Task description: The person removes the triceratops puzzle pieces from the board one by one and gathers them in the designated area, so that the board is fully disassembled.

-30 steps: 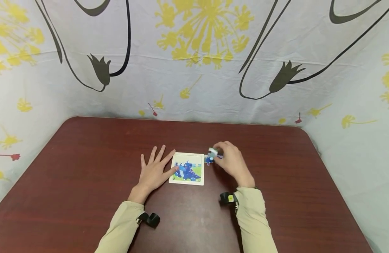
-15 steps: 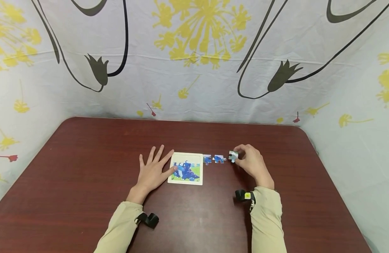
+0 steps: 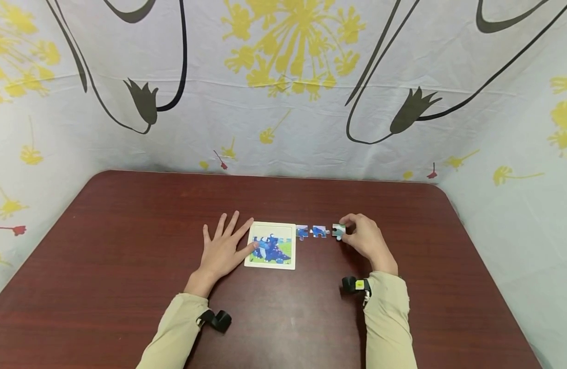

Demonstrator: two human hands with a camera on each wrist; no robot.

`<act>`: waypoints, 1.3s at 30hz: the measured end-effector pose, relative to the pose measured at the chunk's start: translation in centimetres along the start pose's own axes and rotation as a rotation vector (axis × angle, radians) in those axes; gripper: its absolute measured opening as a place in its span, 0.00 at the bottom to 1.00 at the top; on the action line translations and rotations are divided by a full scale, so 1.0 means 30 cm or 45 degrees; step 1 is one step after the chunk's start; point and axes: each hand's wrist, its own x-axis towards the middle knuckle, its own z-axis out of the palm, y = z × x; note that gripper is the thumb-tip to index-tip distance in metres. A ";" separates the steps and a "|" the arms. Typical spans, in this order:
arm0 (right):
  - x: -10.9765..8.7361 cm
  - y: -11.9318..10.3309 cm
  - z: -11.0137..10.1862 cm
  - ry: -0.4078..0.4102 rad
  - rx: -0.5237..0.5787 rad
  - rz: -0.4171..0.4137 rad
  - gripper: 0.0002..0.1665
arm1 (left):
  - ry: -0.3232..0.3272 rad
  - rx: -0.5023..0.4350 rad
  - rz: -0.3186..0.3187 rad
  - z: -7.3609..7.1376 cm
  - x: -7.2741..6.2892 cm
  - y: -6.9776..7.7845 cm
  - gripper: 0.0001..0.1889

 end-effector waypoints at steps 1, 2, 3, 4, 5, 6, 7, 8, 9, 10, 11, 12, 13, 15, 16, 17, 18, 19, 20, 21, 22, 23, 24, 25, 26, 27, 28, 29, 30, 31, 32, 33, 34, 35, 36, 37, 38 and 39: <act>0.000 0.001 0.001 -0.003 0.002 0.001 0.15 | 0.001 0.001 0.000 0.001 0.000 0.000 0.37; 0.000 0.003 0.002 -0.005 0.007 0.005 0.15 | 0.002 0.003 0.001 0.002 0.001 0.000 0.37; 0.000 0.004 0.003 -0.008 0.012 0.009 0.15 | 0.004 0.005 0.001 0.002 0.001 -0.001 0.37; -0.001 0.006 0.004 -0.010 0.019 0.013 0.15 | 0.007 0.007 0.002 0.003 0.001 0.000 0.37; -0.001 0.008 0.006 -0.014 0.025 0.016 0.16 | 0.009 0.008 0.002 0.003 0.001 0.000 0.37; -0.001 0.009 0.007 -0.017 0.031 0.019 0.16 | 0.009 0.007 0.002 0.003 0.001 0.000 0.37; -0.002 0.011 0.008 -0.020 0.037 0.022 0.16 | 0.011 0.008 0.002 0.002 0.000 0.000 0.37; -0.002 0.012 0.010 -0.022 0.042 0.024 0.16 | 0.011 0.008 0.000 0.002 0.000 0.000 0.37; -0.003 0.012 0.010 -0.025 0.045 0.024 0.16 | 0.011 0.008 0.000 0.001 -0.001 0.000 0.37; -0.002 0.013 0.011 -0.026 0.046 0.022 0.16 | 0.010 0.009 -0.001 0.001 -0.001 0.000 0.37; -0.001 0.014 0.012 -0.029 0.045 0.021 0.16 | 0.009 0.009 -0.002 0.000 -0.001 0.000 0.37; -0.001 0.014 0.012 -0.032 0.044 0.022 0.16 | 0.008 0.008 -0.003 0.000 -0.001 0.000 0.37; 0.000 0.014 0.012 -0.035 0.044 0.025 0.16 | 0.005 0.009 -0.003 0.001 -0.001 -0.001 0.37; 0.002 0.014 0.013 -0.041 0.045 0.031 0.16 | 0.000 0.011 -0.005 0.002 0.000 -0.001 0.37; 0.003 0.015 0.014 -0.044 0.046 0.035 0.16 | -0.002 0.010 -0.005 0.002 0.000 -0.001 0.37; 0.003 0.016 0.014 -0.046 0.047 0.040 0.17 | -0.001 0.009 -0.005 0.002 0.000 -0.001 0.37; 0.004 0.017 0.015 -0.047 0.050 0.045 0.17 | -0.002 0.008 -0.005 0.003 0.001 -0.001 0.37; 0.004 0.019 0.016 -0.047 0.054 0.049 0.17 | -0.003 0.007 -0.006 0.003 0.001 -0.001 0.37; 0.005 0.020 0.017 -0.046 0.055 0.051 0.17 | -0.003 0.007 -0.006 0.003 0.001 0.000 0.37; 0.005 0.022 0.019 -0.046 0.059 0.053 0.17 | -0.003 0.005 -0.007 0.003 0.002 0.000 0.37; 0.005 0.023 0.020 -0.046 0.064 0.056 0.17 | -0.003 0.006 -0.007 0.003 0.002 0.000 0.37; 0.005 0.023 0.021 -0.047 0.068 0.056 0.17 | -0.004 0.006 -0.008 0.004 0.002 0.000 0.37; 0.005 0.024 0.022 -0.046 0.070 0.057 0.17 | -0.008 0.006 -0.010 0.004 0.003 0.001 0.37; 0.005 0.025 0.022 -0.046 0.073 0.056 0.18 | -0.010 0.007 -0.011 0.004 0.003 0.001 0.37; 0.006 0.025 0.021 -0.044 0.074 0.054 0.19 | -0.012 0.006 -0.012 0.005 0.003 0.001 0.37; 0.006 0.025 0.020 -0.042 0.076 0.051 0.21 | -0.013 0.005 -0.012 0.005 0.004 0.001 0.37; 0.005 0.024 0.018 -0.036 0.076 0.047 0.23 | -0.013 0.006 -0.012 0.006 0.003 0.001 0.37; 0.004 0.023 0.015 -0.028 0.070 0.039 0.25 | -0.011 0.005 -0.010 0.006 0.004 0.001 0.37; 0.003 0.021 0.011 -0.016 0.063 0.029 0.27 | -0.010 0.006 -0.009 0.006 0.004 0.001 0.37; 0.002 0.018 0.007 -0.002 0.058 0.015 0.28 | -0.006 0.007 -0.008 0.006 0.004 0.001 0.37; 0.001 0.013 0.004 0.016 0.052 -0.003 0.29 | -0.001 0.007 -0.006 0.006 0.003 0.001 0.37; 0.001 0.006 0.002 0.034 0.045 -0.029 0.30 | 0.002 0.007 -0.004 0.006 0.003 0.001 0.37; 0.002 -0.005 0.002 0.053 0.043 -0.057 0.29 | 0.004 0.007 -0.004 0.006 0.003 0.001 0.37; 0.004 -0.018 0.003 0.073 0.037 -0.092 0.29 | 0.005 0.005 -0.004 0.006 0.003 0.001 0.37; 0.007 -0.035 0.007 0.089 0.038 -0.124 0.28 | 0.007 0.002 -0.005 0.006 0.003 0.001 0.37; 0.011 -0.055 0.012 0.104 0.036 -0.160 0.27 | 0.010 0.002 -0.004 0.006 0.002 0.001 0.37; 0.015 -0.078 0.020 0.111 0.036 -0.196 0.26 | 0.007 0.001 -0.005 0.007 0.003 0.002 0.37; 0.019 -0.105 0.030 0.112 0.041 -0.229 0.25 | 0.005 0.003 -0.005 0.008 0.003 0.002 0.37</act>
